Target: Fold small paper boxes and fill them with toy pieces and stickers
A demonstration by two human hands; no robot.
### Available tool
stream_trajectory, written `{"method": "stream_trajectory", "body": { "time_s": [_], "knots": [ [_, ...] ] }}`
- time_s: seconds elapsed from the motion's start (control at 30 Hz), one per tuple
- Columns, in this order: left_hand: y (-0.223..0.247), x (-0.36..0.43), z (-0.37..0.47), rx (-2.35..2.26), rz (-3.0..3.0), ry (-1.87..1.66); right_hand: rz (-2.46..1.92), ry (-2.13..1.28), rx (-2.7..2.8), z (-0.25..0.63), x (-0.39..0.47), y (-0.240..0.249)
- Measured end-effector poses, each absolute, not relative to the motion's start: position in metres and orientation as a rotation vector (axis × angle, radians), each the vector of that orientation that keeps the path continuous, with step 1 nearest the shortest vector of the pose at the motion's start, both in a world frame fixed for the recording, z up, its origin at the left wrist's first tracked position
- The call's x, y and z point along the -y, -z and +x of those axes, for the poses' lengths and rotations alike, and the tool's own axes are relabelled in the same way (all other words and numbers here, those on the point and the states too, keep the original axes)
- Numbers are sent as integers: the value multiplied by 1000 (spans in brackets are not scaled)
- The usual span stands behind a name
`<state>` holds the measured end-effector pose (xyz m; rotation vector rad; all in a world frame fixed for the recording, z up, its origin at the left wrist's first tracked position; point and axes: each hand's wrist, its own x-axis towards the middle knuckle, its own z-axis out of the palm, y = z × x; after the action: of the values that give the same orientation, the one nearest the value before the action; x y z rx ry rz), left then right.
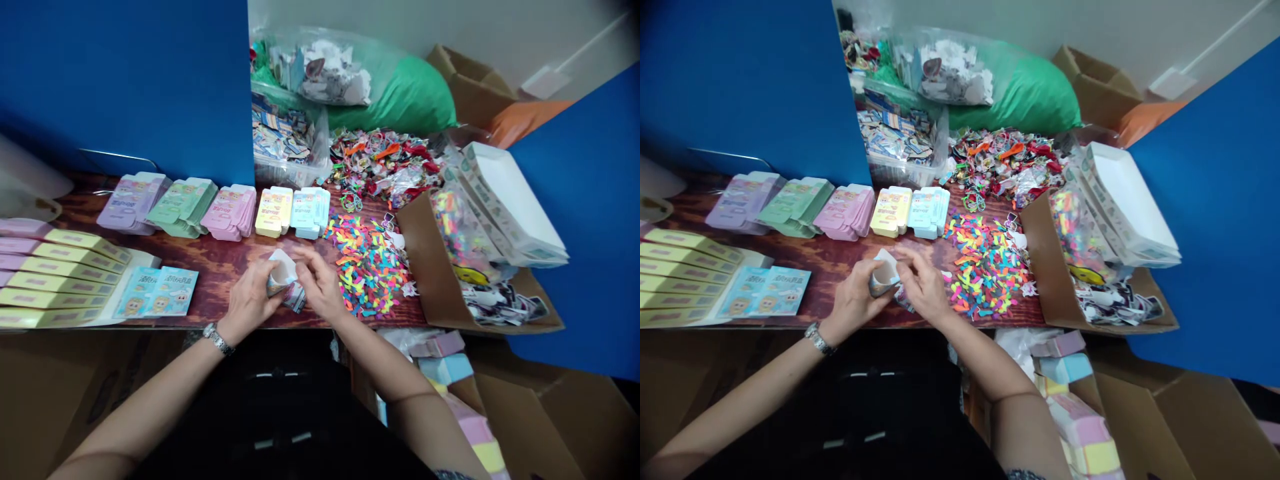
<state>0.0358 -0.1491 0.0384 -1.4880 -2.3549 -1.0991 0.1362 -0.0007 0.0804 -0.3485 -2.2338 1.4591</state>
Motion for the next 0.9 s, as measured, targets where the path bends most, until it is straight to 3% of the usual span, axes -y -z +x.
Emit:
{"method": "stream_trajectory", "body": {
  "time_s": [0.2, 0.33, 0.5, 0.67, 0.9],
  "knots": [
    [-38, 149, 39, 2393, -1424, 1034, -435, -1851, 2151, 122, -3, -87],
    [-37, 148, 42, 2452, -1387, 1006, -404, -1462, 2357, 125, -1, -93],
    [-43, 147, 42, 2515, -1370, 721, -155, -1022, 2437, 131, 10, -92],
    [-52, 146, 42, 2551, -1342, 520, -224, -872, 2381, 135, 28, -73],
    [-49, 143, 44, 2535, -1390, 444, -86, -917, 2445, 135, 29, -63]
  ]
}}
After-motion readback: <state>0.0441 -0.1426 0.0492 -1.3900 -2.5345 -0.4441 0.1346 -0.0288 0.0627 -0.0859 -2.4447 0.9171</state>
